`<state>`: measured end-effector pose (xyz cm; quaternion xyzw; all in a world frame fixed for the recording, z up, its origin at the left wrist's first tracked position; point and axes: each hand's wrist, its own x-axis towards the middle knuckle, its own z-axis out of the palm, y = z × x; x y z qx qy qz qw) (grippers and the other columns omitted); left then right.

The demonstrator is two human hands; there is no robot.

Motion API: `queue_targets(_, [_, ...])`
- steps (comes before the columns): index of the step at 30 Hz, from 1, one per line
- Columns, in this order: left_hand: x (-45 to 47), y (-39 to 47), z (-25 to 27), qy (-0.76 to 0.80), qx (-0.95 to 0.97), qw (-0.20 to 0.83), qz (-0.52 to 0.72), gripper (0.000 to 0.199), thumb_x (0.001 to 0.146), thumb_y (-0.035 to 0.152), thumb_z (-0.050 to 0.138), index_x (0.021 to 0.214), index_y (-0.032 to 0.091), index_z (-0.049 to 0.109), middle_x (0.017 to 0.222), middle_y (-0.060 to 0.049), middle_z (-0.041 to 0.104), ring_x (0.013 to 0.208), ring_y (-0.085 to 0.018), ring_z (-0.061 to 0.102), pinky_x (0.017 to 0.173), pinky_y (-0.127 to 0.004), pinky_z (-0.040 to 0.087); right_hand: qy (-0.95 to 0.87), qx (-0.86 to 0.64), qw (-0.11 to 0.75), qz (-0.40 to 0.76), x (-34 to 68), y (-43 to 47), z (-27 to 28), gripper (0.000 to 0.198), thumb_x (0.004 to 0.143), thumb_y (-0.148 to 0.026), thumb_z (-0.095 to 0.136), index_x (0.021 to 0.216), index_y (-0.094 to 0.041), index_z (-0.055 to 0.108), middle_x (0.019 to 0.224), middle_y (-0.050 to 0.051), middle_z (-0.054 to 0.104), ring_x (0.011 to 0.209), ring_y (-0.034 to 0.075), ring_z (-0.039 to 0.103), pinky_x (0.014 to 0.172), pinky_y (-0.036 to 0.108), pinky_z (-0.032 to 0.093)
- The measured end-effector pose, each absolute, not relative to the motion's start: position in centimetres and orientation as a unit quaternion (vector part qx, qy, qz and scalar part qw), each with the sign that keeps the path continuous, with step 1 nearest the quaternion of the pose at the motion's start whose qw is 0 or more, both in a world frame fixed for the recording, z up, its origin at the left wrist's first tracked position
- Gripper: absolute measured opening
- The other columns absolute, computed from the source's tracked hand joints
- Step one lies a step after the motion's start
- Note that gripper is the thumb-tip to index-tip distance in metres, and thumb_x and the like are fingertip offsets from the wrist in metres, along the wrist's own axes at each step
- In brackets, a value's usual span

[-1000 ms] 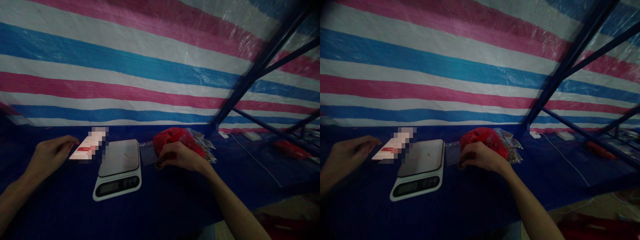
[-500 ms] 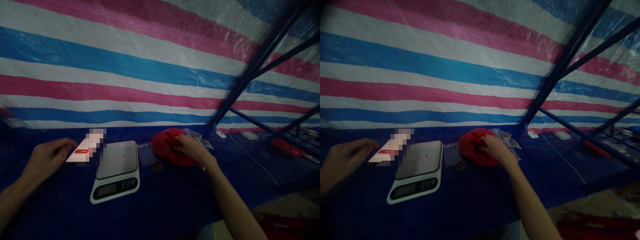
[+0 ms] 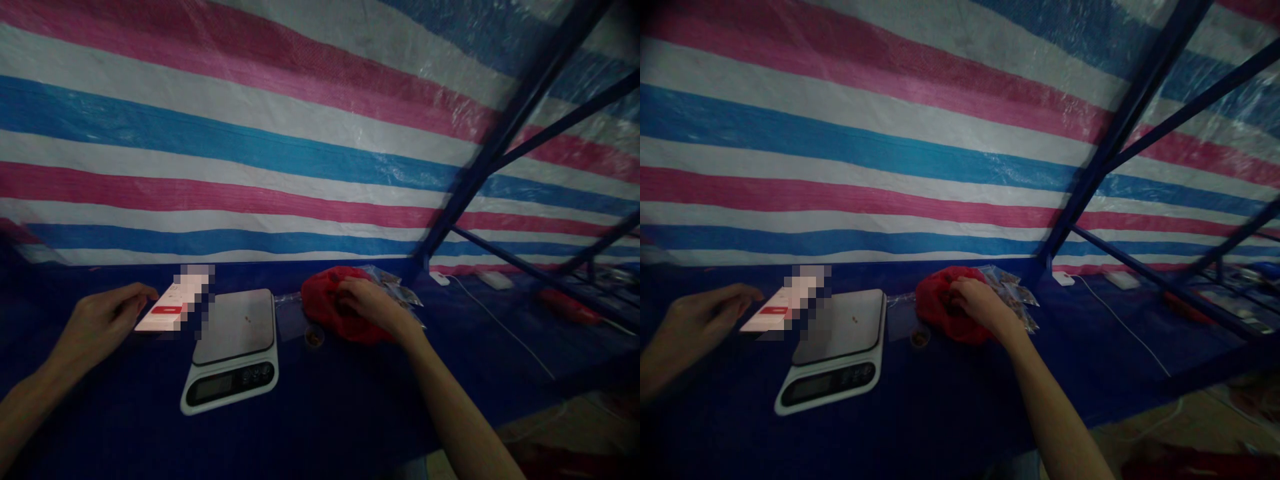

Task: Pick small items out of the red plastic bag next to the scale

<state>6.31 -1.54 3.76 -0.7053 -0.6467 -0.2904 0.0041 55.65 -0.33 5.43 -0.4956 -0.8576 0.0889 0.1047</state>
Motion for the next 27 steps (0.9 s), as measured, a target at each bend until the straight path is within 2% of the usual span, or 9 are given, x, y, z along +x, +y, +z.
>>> queue_targets(2, [5.9,-1.3,3.3,-0.634,-0.714,-0.014,-0.297,0.043,0.078,0.046,0.038,0.081,0.021,0.073,0.073,-0.003,0.075,0.057,-0.019,0.066,0.054,-0.026,0.047,-0.873,-0.468,0.12,0.075,55.2,-0.2,4.8,0.031,0.091,-0.012,0.056,0.119,-0.017,0.067,0.128,0.012,0.066,0.12,0.026,0.059,0.107,0.04,0.044])
queue_targets(4, [5.6,-1.1,2.9,-0.631,-0.717,-0.026,-0.294,0.042,0.078,0.046,0.039,0.083,0.022,0.073,0.075,-0.003,0.075,0.059,-0.02,0.066,0.055,-0.027,0.047,-0.886,-0.443,0.12,0.071,54.6,-0.1,4.2,0.036,0.09,-0.009,0.055,0.124,-0.015,0.065,0.134,0.014,0.062,0.126,0.026,0.056,0.112,0.042,0.042])
queue_targets(11, [5.7,-1.0,2.8,-0.642,-0.706,-0.044,-0.296,0.042,0.077,0.049,0.039,0.083,0.024,0.073,0.076,-0.004,0.075,0.061,-0.022,0.067,0.056,-0.03,0.046,-0.886,-0.421,0.158,0.115,53.6,0.3,3.4,0.038,0.086,0.001,0.047,0.115,-0.014,0.065,0.127,0.014,0.067,0.122,0.023,0.06,0.109,0.038,0.045])
queue_targets(16, [5.9,-1.1,2.8,-0.638,-0.704,-0.043,-0.308,0.038,0.076,0.05,0.04,0.08,0.027,0.071,0.072,-0.003,0.074,0.059,-0.023,0.066,0.055,-0.032,0.045,-0.895,-0.403,0.157,0.107,53.6,0.4,2.9,0.05,0.082,0.003,0.046,0.127,-0.013,0.06,0.137,0.015,0.062,0.131,0.024,0.055,0.115,0.04,0.04])
queue_targets(23, [5.6,-1.1,2.2,-0.621,-0.71,-0.027,-0.332,0.032,0.077,0.047,0.043,0.079,0.03,0.07,0.075,-0.001,0.074,0.062,-0.025,0.068,0.058,-0.034,0.048,-0.893,-0.414,0.149,0.09,53.2,0.5,2.2,0.046,0.086,0.005,0.039,0.122,-0.01,0.063,0.133,0.017,0.065,0.124,0.025,0.061,0.11,0.041,0.044])
queue_targets(27, [5.5,-1.0,2.2,-0.616,-0.718,-0.025,-0.324,0.031,0.079,0.044,0.041,0.079,0.03,0.069,0.074,0.0,0.073,0.061,-0.024,0.067,0.057,-0.033,0.047,-0.876,-0.44,0.178,0.087,53.8,0.8,2.7,0.03,0.092,-0.002,0.044,0.107,-0.015,0.066,0.118,0.013,0.07,0.108,0.023,0.066,0.1,0.038,0.049])
